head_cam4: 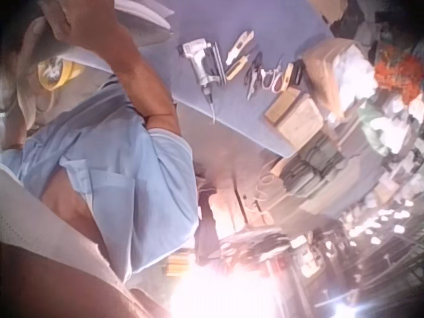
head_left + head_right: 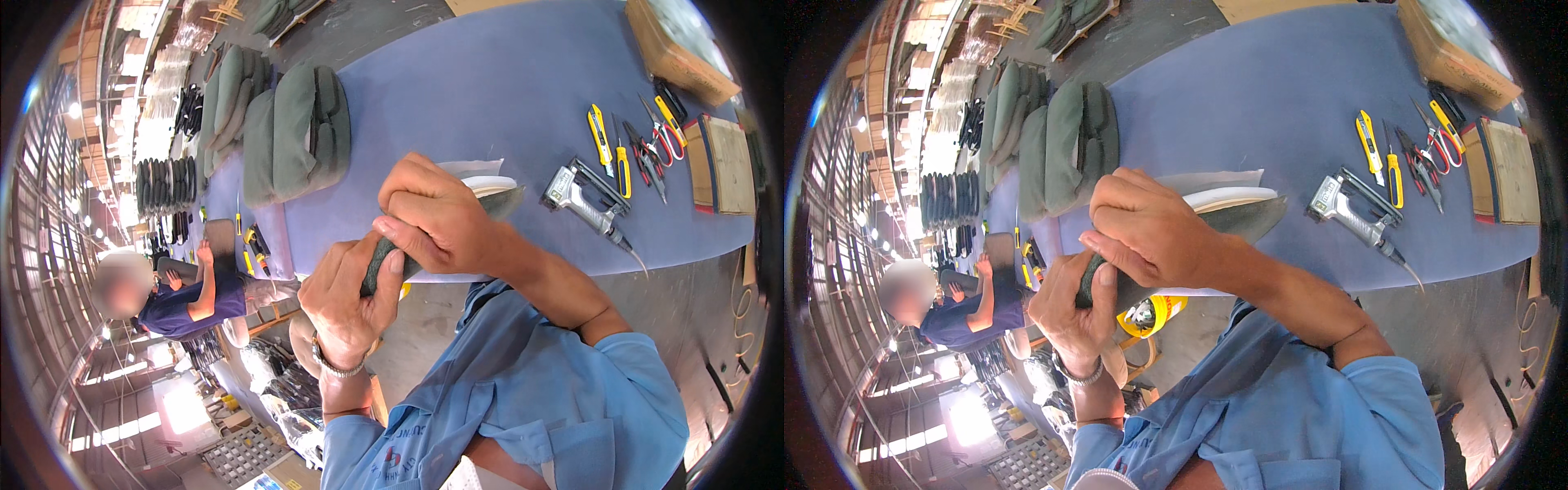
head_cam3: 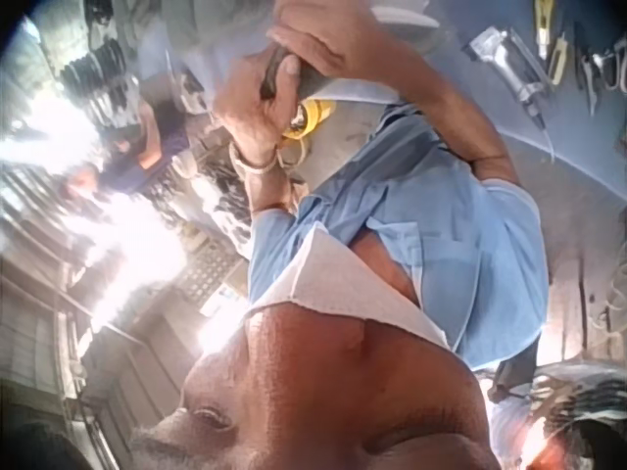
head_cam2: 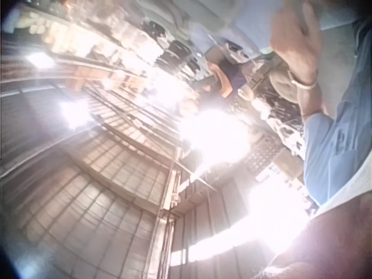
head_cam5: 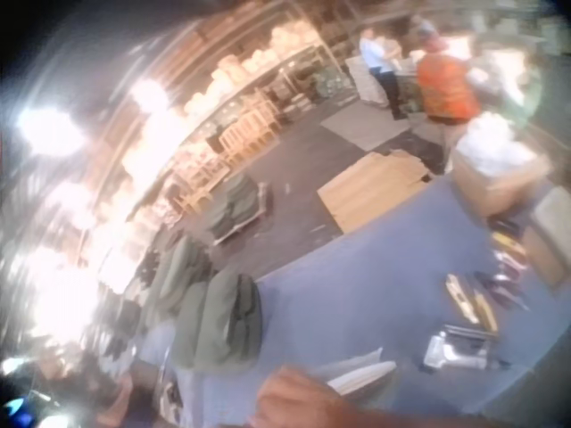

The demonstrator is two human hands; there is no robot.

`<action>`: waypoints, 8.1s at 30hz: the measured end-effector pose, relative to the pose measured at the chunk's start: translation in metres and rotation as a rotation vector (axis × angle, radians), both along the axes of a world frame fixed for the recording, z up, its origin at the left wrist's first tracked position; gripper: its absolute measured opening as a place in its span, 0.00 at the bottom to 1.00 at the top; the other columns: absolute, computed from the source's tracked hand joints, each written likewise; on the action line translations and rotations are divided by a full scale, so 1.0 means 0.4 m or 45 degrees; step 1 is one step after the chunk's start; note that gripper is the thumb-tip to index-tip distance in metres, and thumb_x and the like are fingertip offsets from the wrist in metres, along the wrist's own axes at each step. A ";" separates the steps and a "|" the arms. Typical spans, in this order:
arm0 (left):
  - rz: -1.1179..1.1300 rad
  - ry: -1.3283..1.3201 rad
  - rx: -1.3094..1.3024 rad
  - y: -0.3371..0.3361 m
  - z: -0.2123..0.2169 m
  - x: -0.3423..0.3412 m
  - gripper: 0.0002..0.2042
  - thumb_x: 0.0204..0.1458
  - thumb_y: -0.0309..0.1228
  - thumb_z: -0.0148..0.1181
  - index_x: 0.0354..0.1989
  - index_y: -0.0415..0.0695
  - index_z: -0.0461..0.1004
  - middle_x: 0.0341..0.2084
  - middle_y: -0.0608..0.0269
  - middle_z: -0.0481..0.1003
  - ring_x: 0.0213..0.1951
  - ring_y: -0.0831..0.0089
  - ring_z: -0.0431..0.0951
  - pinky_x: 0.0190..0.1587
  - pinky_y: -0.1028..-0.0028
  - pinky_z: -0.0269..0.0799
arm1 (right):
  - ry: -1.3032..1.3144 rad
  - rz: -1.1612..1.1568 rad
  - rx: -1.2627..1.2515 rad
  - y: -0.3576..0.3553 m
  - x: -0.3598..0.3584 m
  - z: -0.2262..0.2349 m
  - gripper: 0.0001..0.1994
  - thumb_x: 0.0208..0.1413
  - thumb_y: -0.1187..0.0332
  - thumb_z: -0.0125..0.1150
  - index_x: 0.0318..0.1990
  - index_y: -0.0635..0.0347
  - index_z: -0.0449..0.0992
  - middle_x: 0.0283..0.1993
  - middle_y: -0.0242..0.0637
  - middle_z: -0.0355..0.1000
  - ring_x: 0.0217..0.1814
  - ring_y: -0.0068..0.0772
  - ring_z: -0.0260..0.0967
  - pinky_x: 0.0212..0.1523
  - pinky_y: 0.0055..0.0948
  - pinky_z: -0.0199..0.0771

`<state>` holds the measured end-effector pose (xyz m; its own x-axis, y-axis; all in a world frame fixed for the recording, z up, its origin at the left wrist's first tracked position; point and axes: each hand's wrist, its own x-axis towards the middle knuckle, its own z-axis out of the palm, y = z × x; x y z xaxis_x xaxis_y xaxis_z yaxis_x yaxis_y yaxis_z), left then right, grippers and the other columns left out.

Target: The person repeatedly picks up green fabric-covered cushions, opens the zipper, and inspects the interior foam. They handle multiple cushions one at a time, turning them over and checking the seams and zipper closure.

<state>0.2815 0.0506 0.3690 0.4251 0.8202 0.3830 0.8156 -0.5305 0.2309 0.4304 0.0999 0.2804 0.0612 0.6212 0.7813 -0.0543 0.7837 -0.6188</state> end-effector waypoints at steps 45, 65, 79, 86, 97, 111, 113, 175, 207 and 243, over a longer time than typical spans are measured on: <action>-0.832 -1.267 -0.238 0.111 -0.395 -0.345 0.29 0.47 0.41 0.77 0.53 0.36 0.77 0.45 0.44 0.83 0.48 0.50 0.85 0.49 0.61 0.81 | 0.258 -0.664 -0.661 -0.137 -0.085 -0.021 0.25 0.75 0.58 0.44 0.26 0.63 0.75 0.22 0.33 0.74 0.23 0.22 0.70 0.27 0.24 0.69; -0.915 -1.166 -1.296 0.195 -0.781 -0.309 0.30 0.45 0.21 0.74 0.60 0.40 0.74 0.53 0.54 0.79 0.52 0.68 0.80 0.53 0.67 0.76 | 0.756 -0.791 -0.320 -0.300 -0.040 -0.037 0.21 0.74 0.56 0.47 0.28 0.57 0.65 0.27 0.36 0.66 0.28 0.31 0.66 0.33 0.36 0.71; -0.353 -0.425 -0.767 0.548 -0.562 -0.304 0.28 0.60 0.54 0.61 0.49 0.35 0.81 0.41 0.45 0.83 0.43 0.47 0.83 0.49 0.61 0.76 | -0.360 -1.597 -1.045 -0.302 -0.031 -0.347 0.14 0.70 0.58 0.56 0.43 0.60 0.78 0.33 0.41 0.79 0.32 0.38 0.75 0.36 0.35 0.74; -0.069 -0.306 -0.404 0.374 -0.833 -0.524 0.28 0.57 0.46 0.65 0.62 0.41 0.72 0.55 0.49 0.76 0.58 0.50 0.73 0.62 0.55 0.67 | -0.466 -1.251 -1.798 -0.618 -0.163 -0.614 0.14 0.67 0.57 0.58 0.43 0.59 0.79 0.32 0.43 0.77 0.34 0.37 0.77 0.37 0.36 0.75; 0.518 -0.755 -0.838 0.168 -0.943 -0.608 0.40 0.61 0.49 0.62 0.74 0.35 0.55 0.71 0.38 0.59 0.70 0.43 0.61 0.71 0.57 0.57 | -0.399 -0.821 -2.147 -0.837 -0.252 -0.895 0.17 0.63 0.53 0.56 0.43 0.58 0.80 0.35 0.45 0.81 0.41 0.44 0.80 0.44 0.41 0.77; 0.915 -0.778 -0.864 0.137 -0.903 -0.490 0.41 0.65 0.55 0.53 0.78 0.43 0.46 0.72 0.37 0.58 0.70 0.43 0.62 0.71 0.58 0.58 | -0.300 -0.901 -1.992 -0.661 0.128 -0.763 0.12 0.63 0.61 0.60 0.44 0.59 0.80 0.35 0.40 0.82 0.39 0.39 0.80 0.44 0.38 0.77; 0.951 -0.798 -0.857 0.129 -0.884 -0.480 0.41 0.65 0.55 0.53 0.77 0.41 0.47 0.72 0.38 0.58 0.70 0.44 0.63 0.71 0.59 0.58 | -0.381 -0.933 -1.964 -0.646 0.189 -0.714 0.10 0.62 0.62 0.61 0.43 0.59 0.80 0.34 0.40 0.82 0.39 0.41 0.81 0.45 0.39 0.77; 1.044 -1.346 -0.858 -0.135 -0.694 -0.289 0.32 0.71 0.57 0.36 0.53 0.44 0.83 0.15 0.65 0.72 0.20 0.74 0.73 0.27 0.70 0.72 | -0.814 -0.455 -1.412 0.220 0.446 -0.448 0.31 0.65 0.39 0.55 0.56 0.62 0.74 0.37 0.36 0.73 0.33 0.26 0.66 0.33 0.27 0.66; -0.037 -0.560 0.247 0.256 -0.086 0.126 0.10 0.59 0.33 0.61 0.32 0.39 0.79 0.31 0.52 0.80 0.35 0.51 0.82 0.38 0.56 0.76 | -0.454 -0.412 -0.635 0.123 0.155 0.026 0.20 0.67 0.53 0.60 0.48 0.64 0.82 0.36 0.43 0.81 0.40 0.27 0.75 0.45 0.30 0.76; -0.122 -1.423 -0.559 0.098 -0.324 -0.066 0.31 0.39 0.40 0.84 0.48 0.35 0.78 0.39 0.56 0.84 0.42 0.73 0.83 0.47 0.70 0.79 | -1.648 0.043 -0.257 0.086 0.153 0.206 0.23 0.59 0.43 0.62 0.47 0.51 0.81 0.37 0.35 0.81 0.37 0.46 0.79 0.33 0.41 0.74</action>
<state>0.2549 0.0896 0.2394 0.1024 0.9561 0.2747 0.0112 -0.2772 0.9607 0.4917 0.1342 0.3626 -0.6764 0.7200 0.1553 0.6468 0.6814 -0.3425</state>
